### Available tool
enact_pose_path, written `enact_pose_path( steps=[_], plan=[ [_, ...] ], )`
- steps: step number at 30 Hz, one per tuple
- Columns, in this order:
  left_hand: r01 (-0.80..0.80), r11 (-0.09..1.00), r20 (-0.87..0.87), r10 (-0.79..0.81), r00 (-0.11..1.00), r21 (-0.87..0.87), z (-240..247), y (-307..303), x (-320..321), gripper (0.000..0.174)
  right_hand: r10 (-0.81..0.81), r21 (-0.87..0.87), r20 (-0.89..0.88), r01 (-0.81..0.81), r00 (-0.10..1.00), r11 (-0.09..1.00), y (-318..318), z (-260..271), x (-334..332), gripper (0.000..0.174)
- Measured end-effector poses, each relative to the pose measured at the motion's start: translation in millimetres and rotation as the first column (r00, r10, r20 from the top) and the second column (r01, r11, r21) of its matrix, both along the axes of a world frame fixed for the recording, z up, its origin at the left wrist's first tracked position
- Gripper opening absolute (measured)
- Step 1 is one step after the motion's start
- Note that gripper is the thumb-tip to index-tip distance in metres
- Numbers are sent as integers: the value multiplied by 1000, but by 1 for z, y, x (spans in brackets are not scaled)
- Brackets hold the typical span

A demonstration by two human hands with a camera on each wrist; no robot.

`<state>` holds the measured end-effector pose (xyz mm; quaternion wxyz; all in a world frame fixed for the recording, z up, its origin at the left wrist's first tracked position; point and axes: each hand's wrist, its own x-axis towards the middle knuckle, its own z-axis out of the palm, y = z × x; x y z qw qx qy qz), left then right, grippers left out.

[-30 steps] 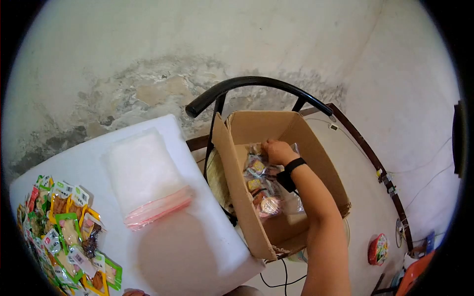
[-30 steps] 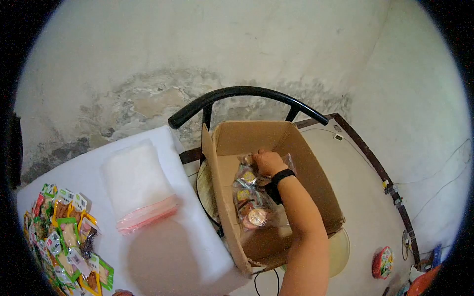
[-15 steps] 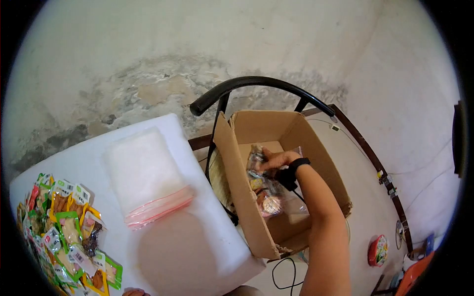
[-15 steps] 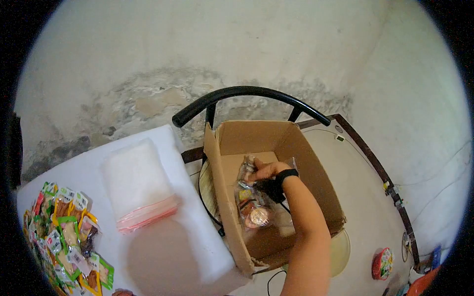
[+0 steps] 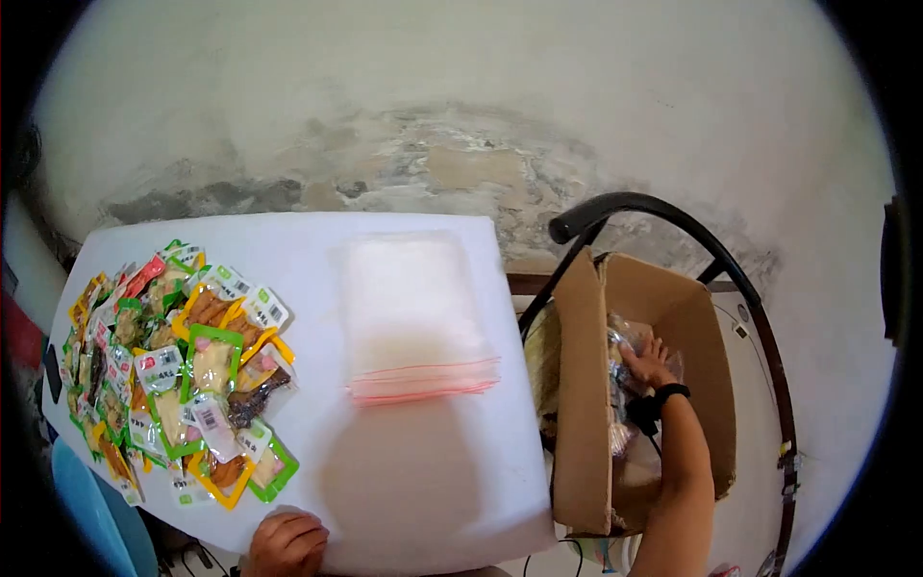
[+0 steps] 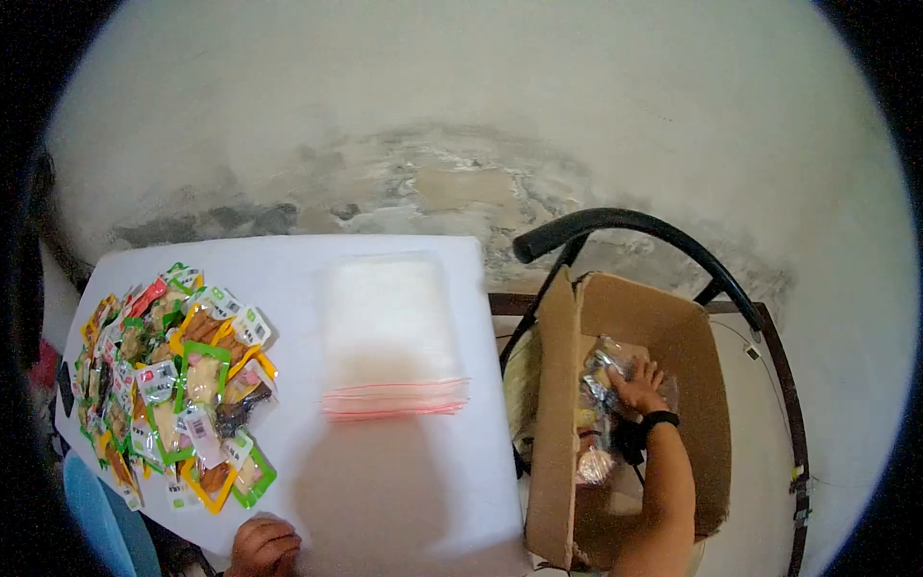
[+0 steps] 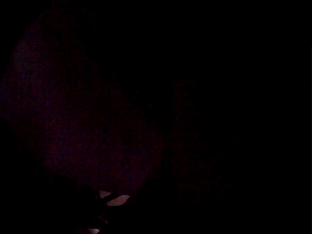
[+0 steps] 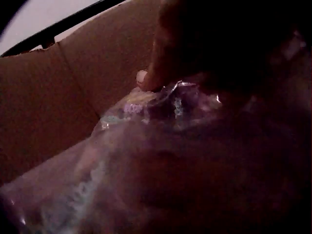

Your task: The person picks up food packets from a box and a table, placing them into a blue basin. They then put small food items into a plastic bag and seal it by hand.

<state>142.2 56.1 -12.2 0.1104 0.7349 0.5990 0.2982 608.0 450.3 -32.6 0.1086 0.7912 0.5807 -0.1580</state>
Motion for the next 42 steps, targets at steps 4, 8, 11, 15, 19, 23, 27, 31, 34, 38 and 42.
enact_pose_path(
  steps=[4, 8, 11, 15, 19, 23, 27, 31, 34, 38, 42],
  plan=[
    [-32, 999, -67, 29, 997, -39, -12, 1, -10, 26, 163, 14, -143, -163, 976, 987, 5, -15, 23, 84],
    [20, 998, -76, -25, 997, -62, -4, 2, -12, 22, 156, 45, -89, -153, 984, 987, -2, -8, 14, 81],
    [23, 1000, -96, -25, 995, -19, -4, 2, -12, 20, 214, -58, -53, -217, 975, 974, -3, 18, -4, 79],
    [17, 998, -66, -13, 998, 54, -8, 0, -11, 22, 340, -66, 44, -337, 939, 939, 8, 59, -8, 64],
    [30, 993, -13, -28, 1000, 114, -1, 2, -11, 17, 469, 1, 219, -481, 855, 877, -4, 121, -25, 42],
    [132, 980, -85, -120, 989, 146, -10, 2, -13, 13, 623, 531, 290, -663, 727, 528, -43, 165, -17, 19],
    [81, 980, 17, -85, 996, 183, -15, -1, -9, 15, 681, 521, 1, -582, 732, 624, -152, 250, -114, 16],
    [110, 962, -17, -109, 994, 249, -9, -5, -10, 14, 744, 394, -255, -637, 617, 663, -245, 248, -189, 21],
    [103, 951, -14, -104, 994, 292, -13, -5, -8, 14, 865, 516, -290, -694, 410, 502, -255, 176, -235, 17],
    [131, 953, 33, -145, 989, 274, -16, -2, -12, 13, 759, 790, -35, -447, 650, 419, -190, 78, -284, 15],
    [135, 939, 105, -176, 979, 318, -19, -2, -14, 13, 723, 838, 48, -422, 689, 346, -149, 34, -301, 25]
  ],
)
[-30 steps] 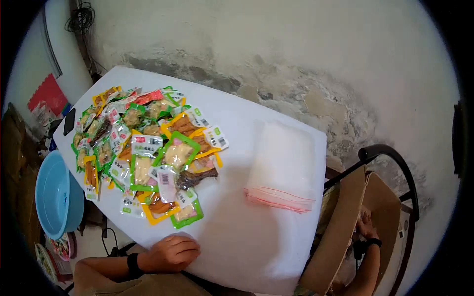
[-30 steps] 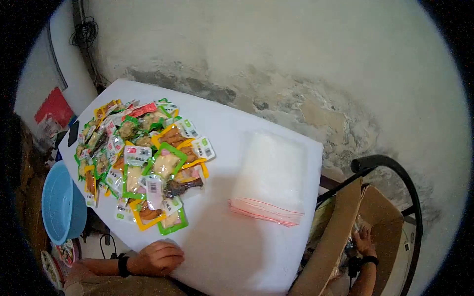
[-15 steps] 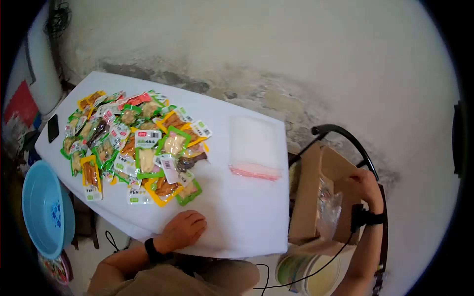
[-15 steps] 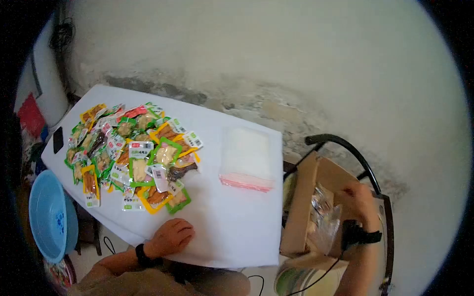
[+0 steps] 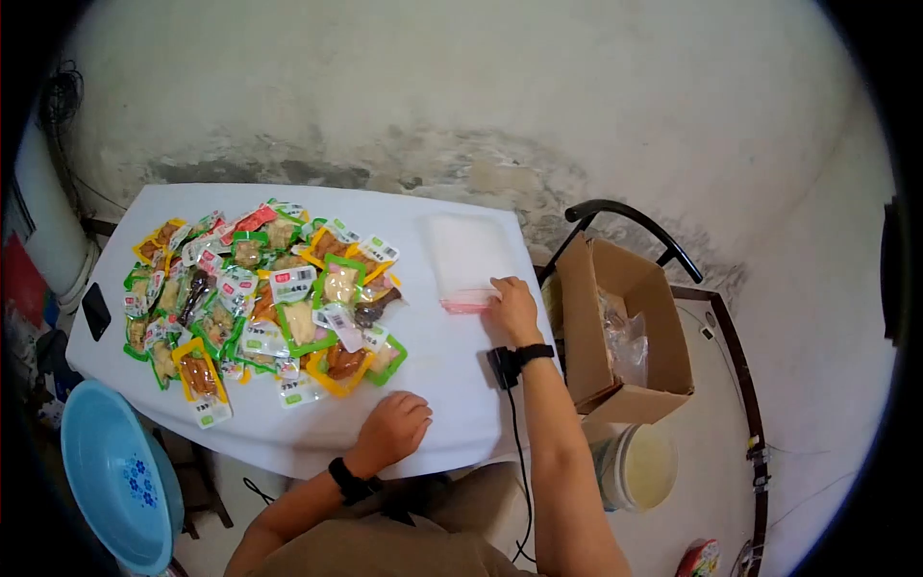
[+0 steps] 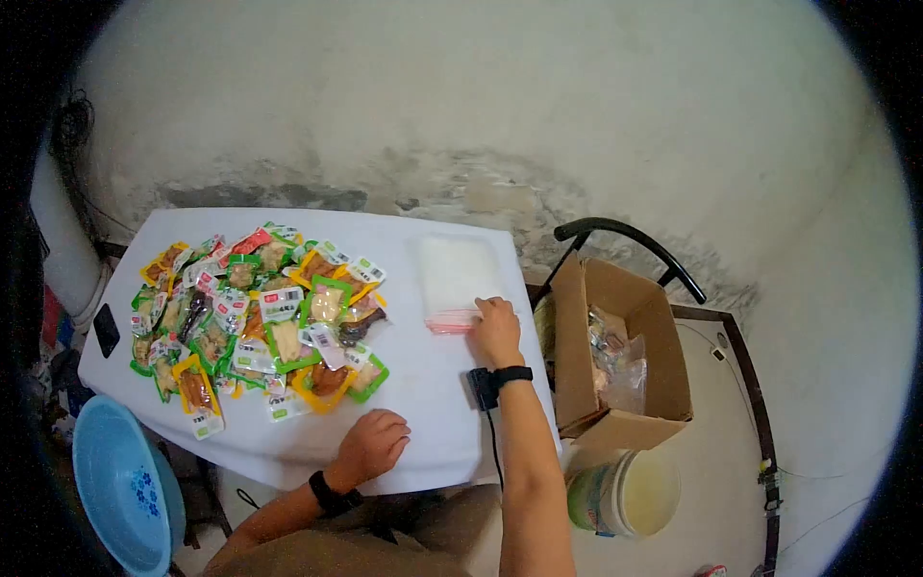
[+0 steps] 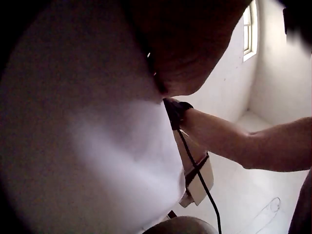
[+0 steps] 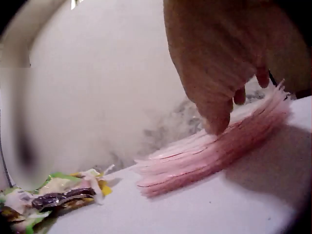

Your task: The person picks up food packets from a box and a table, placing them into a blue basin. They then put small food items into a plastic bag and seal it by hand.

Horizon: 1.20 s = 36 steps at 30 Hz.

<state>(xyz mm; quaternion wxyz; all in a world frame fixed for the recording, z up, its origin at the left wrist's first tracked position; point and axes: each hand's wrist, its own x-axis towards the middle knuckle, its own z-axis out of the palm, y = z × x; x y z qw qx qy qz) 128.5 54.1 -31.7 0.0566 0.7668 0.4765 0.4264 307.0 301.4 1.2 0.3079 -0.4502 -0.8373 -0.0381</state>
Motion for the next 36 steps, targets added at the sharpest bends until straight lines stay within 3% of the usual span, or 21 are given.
enact_pose_path(
  steps=[2, 4, 6, 9, 11, 16, 19, 22, 24, 26, 28, 32, 36],
  plan=[
    [-1, 1000, -3, 1, 1000, -17, -1, -1, -1, 12, 0, -77, 85, 6, 996, 997, 11, -13, 1, 25],
    [0, 1000, 0, 0, 1000, -30, -1, -1, -1, 12, -33, -292, 109, 64, 993, 954, 19, -18, 3, 19],
    [10, 1000, 30, -9, 999, -26, 1, -2, -1, 11, -50, -267, 64, 65, 997, 961, 22, -23, 6, 17],
    [-15, 1000, 14, 15, 1000, 12, -1, -1, 0, 9, -74, -159, -32, 68, 997, 985, 16, -21, 8, 15],
    [-14, 1000, 16, 14, 1000, 1, 0, -2, 1, 8, -27, 259, -278, 102, 960, 961, -4, 4, 0, 10],
    [0, 997, 18, 1, 1000, -78, 0, -1, -1, 9, 55, 378, -387, 104, 920, 920, -42, 34, 3, 5],
    [-2, 998, 56, 5, 998, -59, -6, -2, 0, 8, 143, 394, -294, -17, 945, 919, -91, 29, 2, 9],
    [-17, 999, 92, 21, 996, -52, -9, -2, 1, 8, 205, 327, -206, -131, 957, 936, -134, -1, -3, 12],
    [-59, 996, 229, 74, 971, -70, -6, -2, 2, 9, 175, 206, -212, -131, 961, 970, -161, -22, -10, 13],
    [-76, 994, 248, 93, 964, -77, -15, 1, 0, 17, 155, 138, -238, -125, 959, 983, -181, -39, -13, 12],
    [-70, 954, 508, 217, 834, -293, -13, 4, -1, 26, 78, -53, -279, -97, 957, 994, -196, -46, -15, 15],
    [-135, 955, 443, 244, 863, -264, -6, 4, -11, 34, 107, 47, -325, -97, 940, 994, -206, -47, -9, 11],
    [-115, 979, 240, 154, 958, -168, -14, 17, -19, 38, 42, 41, -288, -32, 957, 999, -206, -48, -2, 6]
  ],
)
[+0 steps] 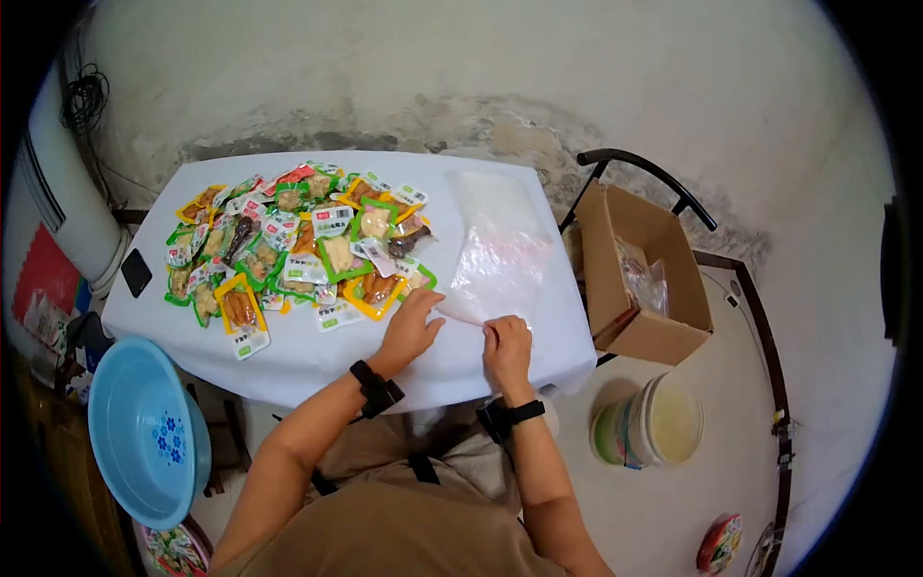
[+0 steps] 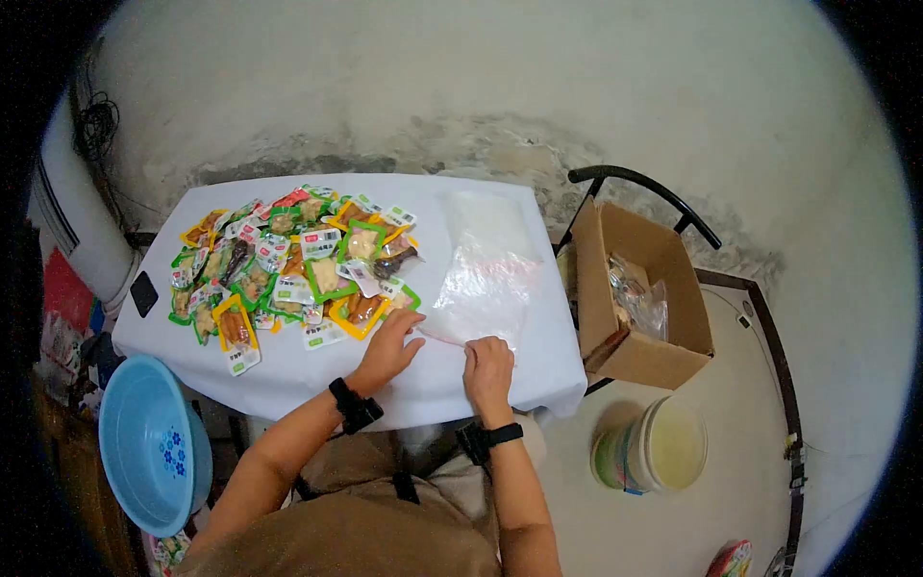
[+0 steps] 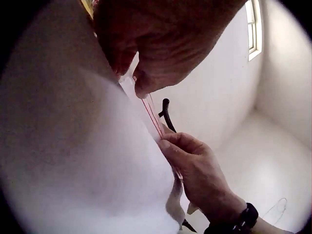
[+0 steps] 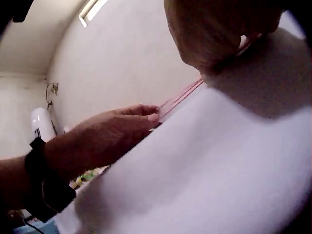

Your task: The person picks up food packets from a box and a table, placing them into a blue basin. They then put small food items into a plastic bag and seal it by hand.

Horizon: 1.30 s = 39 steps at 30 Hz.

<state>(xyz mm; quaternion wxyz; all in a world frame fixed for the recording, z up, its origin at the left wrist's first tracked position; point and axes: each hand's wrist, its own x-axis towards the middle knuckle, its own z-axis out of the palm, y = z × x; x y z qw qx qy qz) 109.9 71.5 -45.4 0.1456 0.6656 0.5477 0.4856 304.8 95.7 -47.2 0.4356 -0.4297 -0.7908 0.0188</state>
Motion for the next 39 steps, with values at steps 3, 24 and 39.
enact_pose_path(
  steps=[3, 24, 39],
  plan=[
    [7, 999, -53, -9, 999, -44, 3, 8, 3, 40, -22, -111, -82, 13, 996, 994, -1, 6, 1, 4],
    [438, 827, 762, -19, 647, -351, 69, 112, 33, 25, 25, 81, -305, 0, 952, 997, 21, 11, 11, 19],
    [321, 879, 732, 44, 680, -352, 46, 273, 23, 33, -80, -115, -394, 37, 916, 993, 78, 16, 28, 27]
  ],
)
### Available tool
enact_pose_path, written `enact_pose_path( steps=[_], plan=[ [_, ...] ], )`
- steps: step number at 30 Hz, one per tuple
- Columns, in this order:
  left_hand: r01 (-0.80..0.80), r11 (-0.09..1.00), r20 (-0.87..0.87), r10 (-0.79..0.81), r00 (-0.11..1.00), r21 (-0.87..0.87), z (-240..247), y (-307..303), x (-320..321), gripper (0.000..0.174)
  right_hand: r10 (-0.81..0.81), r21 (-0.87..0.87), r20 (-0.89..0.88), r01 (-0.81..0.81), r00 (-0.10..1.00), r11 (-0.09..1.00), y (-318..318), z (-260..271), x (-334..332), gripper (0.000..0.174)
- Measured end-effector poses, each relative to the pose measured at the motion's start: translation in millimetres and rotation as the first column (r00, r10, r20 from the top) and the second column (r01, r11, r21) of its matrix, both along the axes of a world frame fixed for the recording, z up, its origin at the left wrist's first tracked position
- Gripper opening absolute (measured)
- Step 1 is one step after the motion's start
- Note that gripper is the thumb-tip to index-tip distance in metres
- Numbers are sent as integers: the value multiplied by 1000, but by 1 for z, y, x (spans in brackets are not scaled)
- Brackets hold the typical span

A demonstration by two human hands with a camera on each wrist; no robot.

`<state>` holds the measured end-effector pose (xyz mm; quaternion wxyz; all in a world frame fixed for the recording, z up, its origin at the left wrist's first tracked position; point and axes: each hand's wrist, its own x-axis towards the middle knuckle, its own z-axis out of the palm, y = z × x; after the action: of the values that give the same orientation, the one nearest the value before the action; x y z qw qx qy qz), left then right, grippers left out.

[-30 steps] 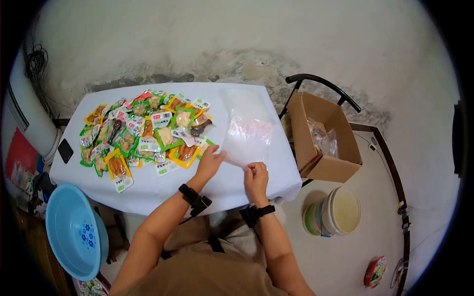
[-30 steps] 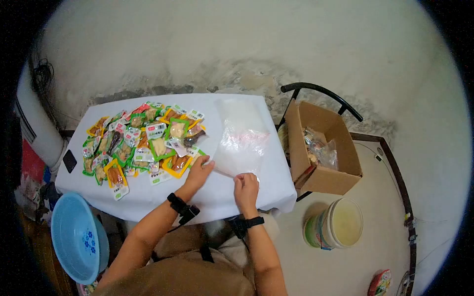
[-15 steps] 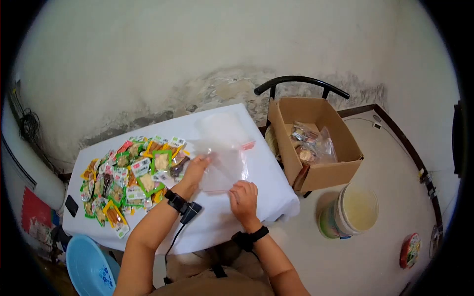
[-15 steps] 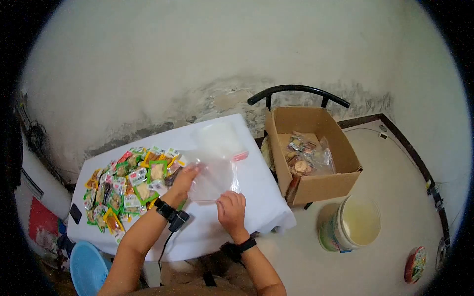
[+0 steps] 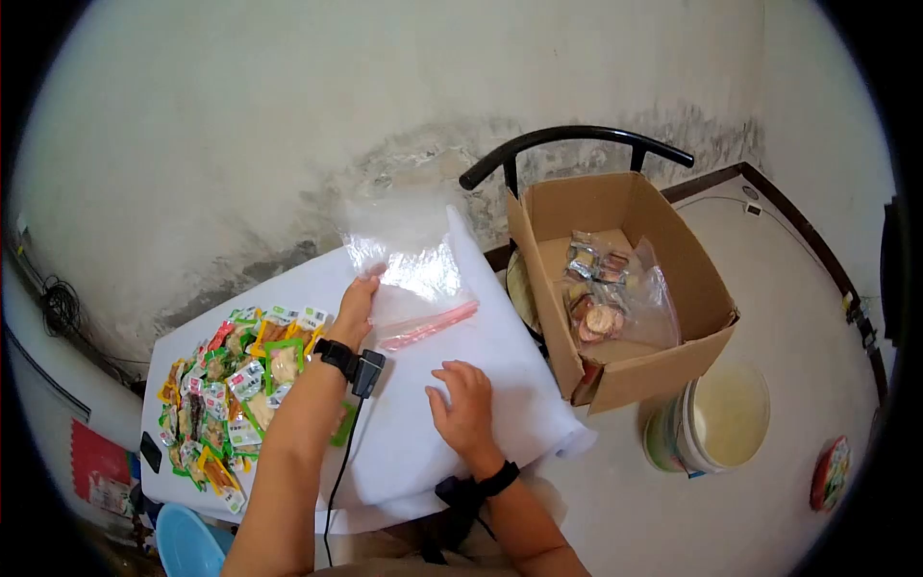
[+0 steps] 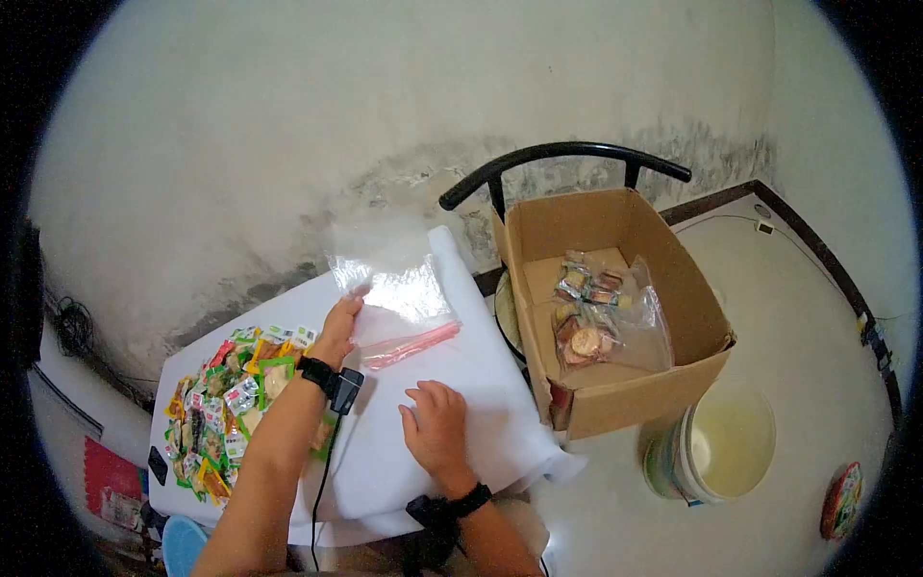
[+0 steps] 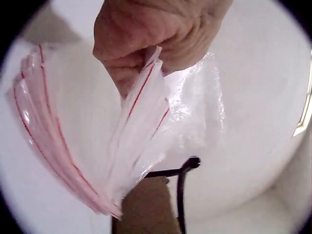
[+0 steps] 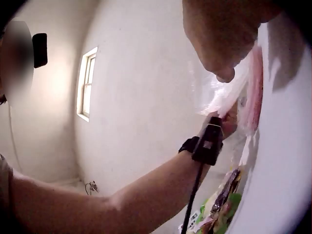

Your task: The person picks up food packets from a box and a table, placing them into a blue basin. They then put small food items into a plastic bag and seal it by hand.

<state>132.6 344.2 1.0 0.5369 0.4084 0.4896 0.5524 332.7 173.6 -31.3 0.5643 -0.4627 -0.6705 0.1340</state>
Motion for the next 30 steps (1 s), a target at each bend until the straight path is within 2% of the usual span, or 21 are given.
enact_pose_path(
  steps=[1, 2, 4, 5, 6, 7, 8, 9, 10, 11, 12, 13, 15, 18, 24, 28, 30],
  plan=[
    [-6, 998, -95, 0, 995, -58, -7, 3, -2, 37, 15, -5, 5, -15, 1000, 1000, 0, -1, 0, 25],
    [-5, 998, -101, -2, 995, -68, -18, 9, -8, 37, 30, -10, 9, -30, 1000, 1000, -1, -2, -1, 24],
    [-165, 978, -323, 115, 939, -132, -34, 16, -16, 50, 38, -23, 8, -38, 999, 999, -1, -4, -1, 24],
    [-167, 976, -327, 114, 938, -138, -43, 17, -21, 50, 48, -23, 12, -47, 999, 999, -1, -4, -1, 24],
    [-239, 949, -672, 316, 670, 207, -39, 11, -18, 58, 52, -28, 9, -51, 999, 998, -1, -4, -1, 24],
    [-138, 838, -796, 545, 264, 528, -35, 6, -16, 66, 59, -33, 10, -59, 998, 998, -2, -4, -1, 24],
    [65, 703, -705, 699, 121, 709, -32, -1, -11, 60, 67, -37, 11, -67, 998, 997, -2, -4, -1, 23],
    [64, 703, -705, 699, 116, 708, -19, -12, -3, 60, 72, -38, 8, -72, 997, 997, -2, -5, -2, 23],
    [239, 807, -840, 499, 213, 540, -6, -23, 4, 51, 68, -41, 9, -68, 998, 997, -2, -6, -2, 23],
    [423, 835, -930, 257, 264, 351, 3, -32, 12, 43, 63, -45, 11, -63, 998, 997, -2, -7, -3, 23],
    [393, 870, -941, 199, 273, 298, 6, -43, 24, 30, 64, -45, 10, -64, 998, 997, -3, -7, -3, 23],
    [393, 870, -941, 200, 273, 298, 7, -45, 28, 30, 57, -50, 16, -56, 998, 997, -3, -6, -2, 23],
    [314, 930, -964, 117, 240, 192, 9, -47, 33, 26, 48, -52, 22, -46, 999, 998, -4, -6, -2, 23],
    [230, 962, -962, 87, 257, 149, 4, -40, 33, 20, 40, -72, 32, -37, 999, 997, -6, -6, 3, 23],
    [267, 928, -951, 195, 241, 258, -5, -31, 21, 17, 44, -79, 27, -42, 999, 996, -5, -9, 3, 22],
    [266, 926, -945, 200, 257, 268, -4, -29, 21, 18, 47, -85, 17, -46, 999, 995, -6, -8, 5, 21],
    [128, 989, -943, 27, 332, 73, 2, -28, 20, 17, 50, -82, 12, -48, 999, 995, -6, -7, 5, 20]
  ],
)
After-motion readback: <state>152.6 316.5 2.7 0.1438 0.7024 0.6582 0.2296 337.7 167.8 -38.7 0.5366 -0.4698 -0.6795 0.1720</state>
